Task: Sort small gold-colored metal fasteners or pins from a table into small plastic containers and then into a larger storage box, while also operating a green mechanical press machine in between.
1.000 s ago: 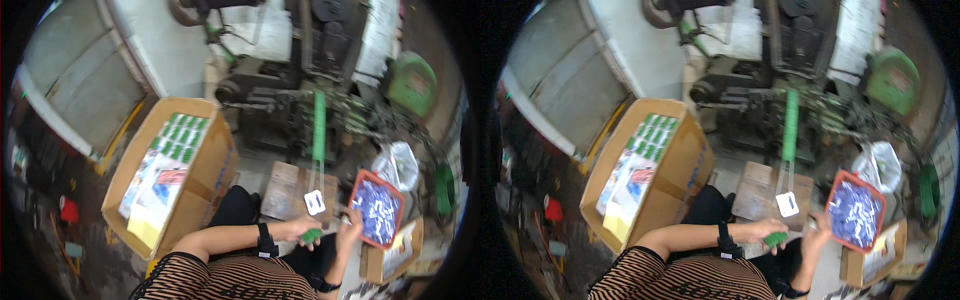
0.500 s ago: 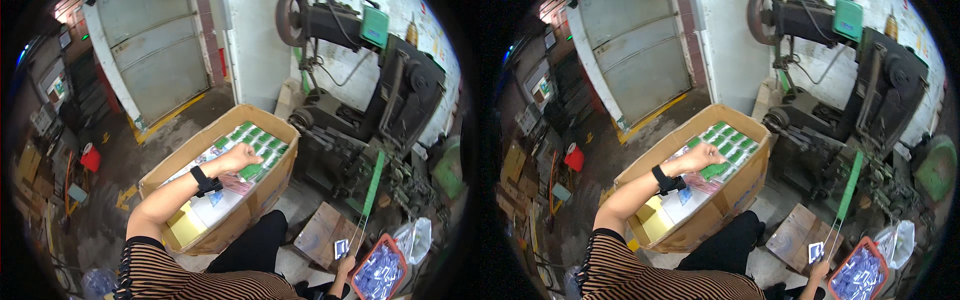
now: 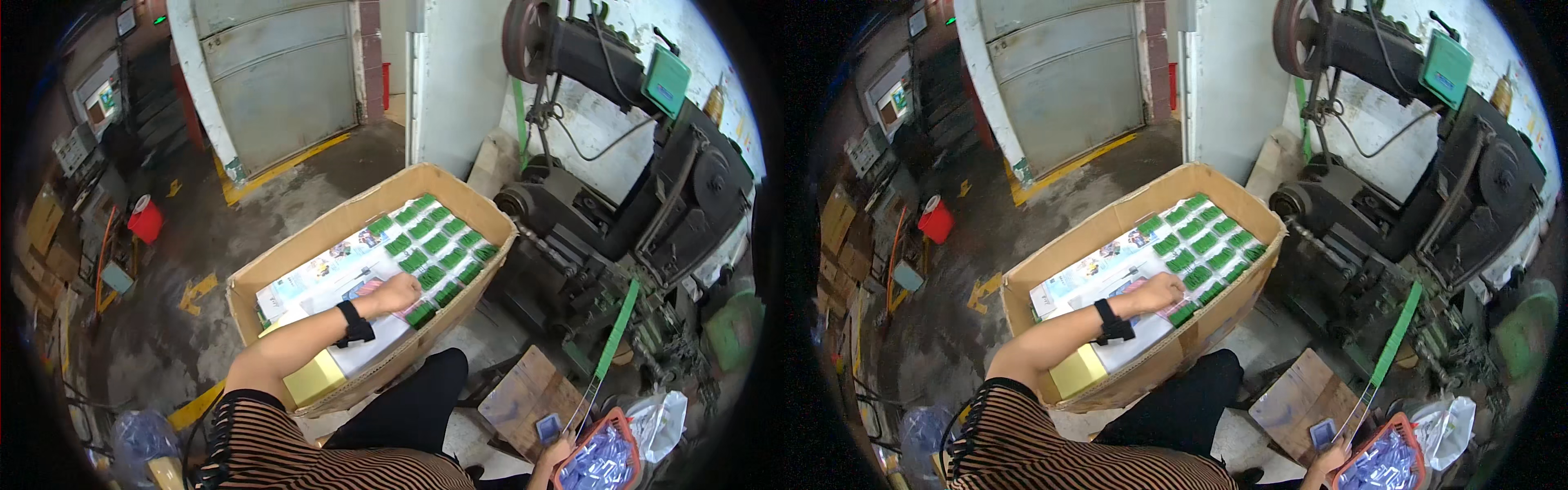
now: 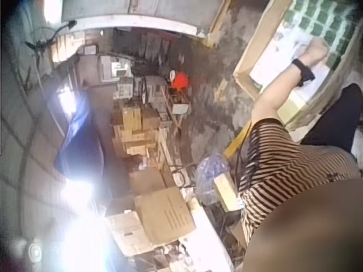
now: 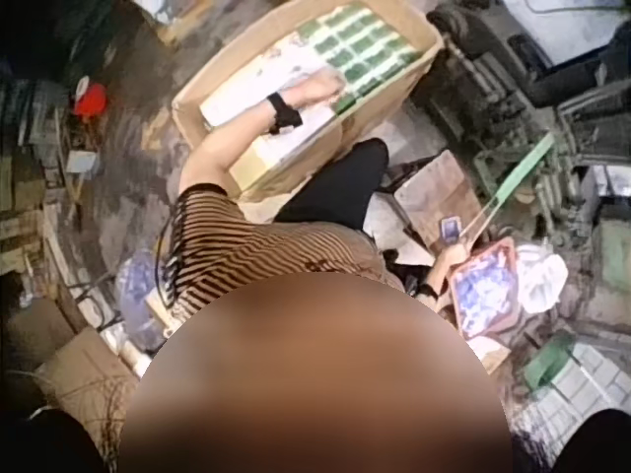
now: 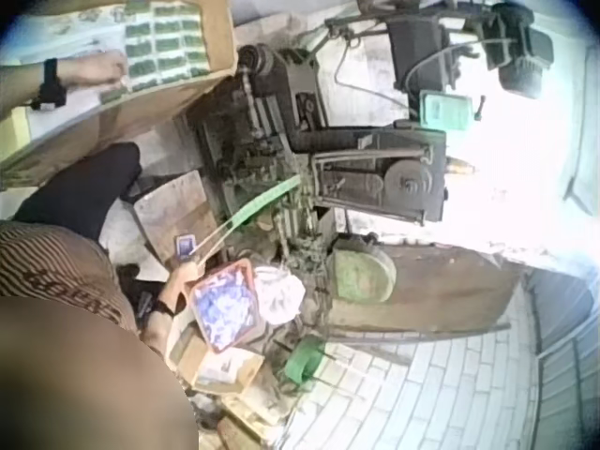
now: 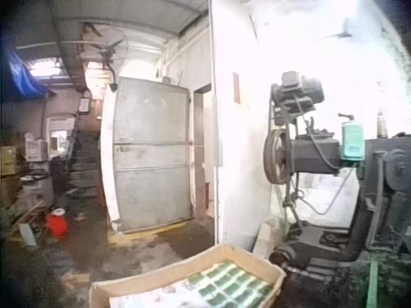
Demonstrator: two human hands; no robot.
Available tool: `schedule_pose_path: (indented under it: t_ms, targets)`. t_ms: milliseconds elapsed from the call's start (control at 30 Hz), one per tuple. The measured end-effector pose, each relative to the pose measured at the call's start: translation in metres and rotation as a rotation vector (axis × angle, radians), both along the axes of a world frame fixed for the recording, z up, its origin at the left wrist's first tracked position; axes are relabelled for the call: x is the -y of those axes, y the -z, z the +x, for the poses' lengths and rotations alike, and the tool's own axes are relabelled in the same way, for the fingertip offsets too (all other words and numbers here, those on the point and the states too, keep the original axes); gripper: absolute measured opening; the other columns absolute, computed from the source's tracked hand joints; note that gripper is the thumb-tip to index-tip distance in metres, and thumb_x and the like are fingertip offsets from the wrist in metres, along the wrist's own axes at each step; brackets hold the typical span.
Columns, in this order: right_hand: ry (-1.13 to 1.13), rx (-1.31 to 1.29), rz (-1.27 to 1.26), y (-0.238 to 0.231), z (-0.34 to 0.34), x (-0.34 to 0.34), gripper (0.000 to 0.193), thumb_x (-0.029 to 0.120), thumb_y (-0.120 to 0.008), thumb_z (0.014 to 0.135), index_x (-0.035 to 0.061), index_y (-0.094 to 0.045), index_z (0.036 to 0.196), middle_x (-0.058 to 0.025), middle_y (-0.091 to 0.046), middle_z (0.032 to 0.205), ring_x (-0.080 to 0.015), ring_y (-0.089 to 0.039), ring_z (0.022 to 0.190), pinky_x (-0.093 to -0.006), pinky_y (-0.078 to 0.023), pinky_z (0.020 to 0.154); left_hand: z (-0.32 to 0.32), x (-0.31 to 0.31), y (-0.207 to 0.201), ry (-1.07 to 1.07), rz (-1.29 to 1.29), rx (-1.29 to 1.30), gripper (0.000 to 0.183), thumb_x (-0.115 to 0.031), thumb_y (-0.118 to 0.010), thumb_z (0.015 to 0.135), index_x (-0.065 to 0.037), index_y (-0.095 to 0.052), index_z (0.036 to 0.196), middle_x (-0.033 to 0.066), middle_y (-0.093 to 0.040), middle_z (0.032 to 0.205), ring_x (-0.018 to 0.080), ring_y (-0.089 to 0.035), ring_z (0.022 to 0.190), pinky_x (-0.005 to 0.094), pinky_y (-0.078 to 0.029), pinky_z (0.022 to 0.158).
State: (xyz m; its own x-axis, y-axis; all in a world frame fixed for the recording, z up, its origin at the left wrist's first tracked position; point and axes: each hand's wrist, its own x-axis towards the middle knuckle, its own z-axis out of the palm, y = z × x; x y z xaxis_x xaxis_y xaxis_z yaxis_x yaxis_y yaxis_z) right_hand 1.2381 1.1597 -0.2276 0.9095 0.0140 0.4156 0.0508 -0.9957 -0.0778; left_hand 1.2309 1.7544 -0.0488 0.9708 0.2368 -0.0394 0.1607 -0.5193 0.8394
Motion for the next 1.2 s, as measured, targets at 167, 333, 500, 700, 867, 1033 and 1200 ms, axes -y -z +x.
schedule_pose_path:
  t_ms: [167,333,500,700,867,1033,1200]
  targets:
    - [0.190,-0.231,0.231,-0.005,0.002,-0.010,0.019,0.006,-0.052,0.076,0.0023,-0.060,0.093,-0.0165,-0.057,0.100,-0.0346,-0.057,0.089,-0.0415,-0.047,0.069,-0.001,0.015,-0.081,0.086,-0.011,-0.046,0.025,-0.017,-0.058,0.082,0.003,-0.062,0.095,0.0109,-0.064,0.081,0.0157,-0.058,0.074,0.0285,-0.047,0.068]
    - [-0.068,-0.276,-0.080,-0.037,0.002,-0.014,0.003,0.007,-0.061,0.064,0.0041,-0.062,0.064,-0.0182,-0.060,0.061,-0.0364,-0.062,0.060,-0.0460,-0.049,0.055,0.022,0.090,-0.177,0.467,-0.371,0.050,0.025,-0.016,-0.055,0.090,0.003,-0.059,0.106,0.0102,-0.064,0.097,0.0155,-0.060,0.093,0.0264,-0.046,0.084]
    - [-0.139,0.027,-0.061,-0.016,0.002,0.011,0.008,0.011,-0.061,0.063,0.0088,-0.054,0.060,-0.0125,-0.056,0.059,-0.0327,-0.056,0.055,-0.0460,-0.041,0.049,0.043,0.207,-0.217,0.660,-0.557,-0.048,0.027,-0.016,-0.055,0.090,0.001,-0.057,0.110,0.0109,-0.063,0.104,0.0183,-0.061,0.097,0.0289,-0.046,0.087]
    - [0.177,-0.076,1.018,-0.166,0.009,-0.010,0.006,0.003,-0.059,0.078,0.0001,-0.054,0.075,-0.0143,-0.061,0.065,-0.0240,-0.061,0.055,-0.0344,-0.049,0.051,0.068,0.309,-0.143,0.721,-0.734,-0.065,0.050,-0.026,-0.058,0.089,-0.001,-0.042,0.129,0.0143,-0.053,0.122,0.0213,-0.054,0.111,0.0312,-0.044,0.091]
    - [-0.257,-0.357,1.576,-0.235,0.014,-0.059,0.005,-0.002,-0.058,0.083,0.0016,-0.056,0.085,-0.0069,-0.061,0.064,-0.0108,-0.055,0.048,-0.0207,-0.039,0.038,0.055,0.365,-0.049,0.657,-1.017,-0.186,0.054,-0.039,-0.044,0.095,-0.002,-0.034,0.133,0.0165,-0.049,0.125,0.0230,-0.049,0.116,0.0368,-0.043,0.091]
    - [-0.305,-0.413,0.932,-0.231,0.064,-0.060,0.011,0.008,-0.053,0.087,0.0026,-0.059,0.094,-0.0138,-0.061,0.068,-0.0225,-0.062,0.060,-0.0355,-0.049,0.056,0.049,0.355,-0.001,0.143,-1.223,-0.192,0.052,-0.048,-0.040,0.094,-0.002,-0.047,0.116,0.0100,-0.059,0.090,0.0196,-0.060,0.080,0.0364,-0.052,0.065]
    - [-0.282,-0.239,0.386,-0.217,0.131,-0.057,0.052,-0.007,-0.049,0.073,0.0150,-0.048,0.120,-0.0170,-0.053,0.095,-0.0376,-0.056,0.089,-0.0435,-0.047,0.077,0.018,0.357,0.046,0.276,-1.159,-0.597,0.063,-0.056,-0.029,0.093,-0.001,-0.043,0.120,0.0122,-0.058,0.083,0.0228,-0.060,0.072,0.0377,-0.052,0.062]
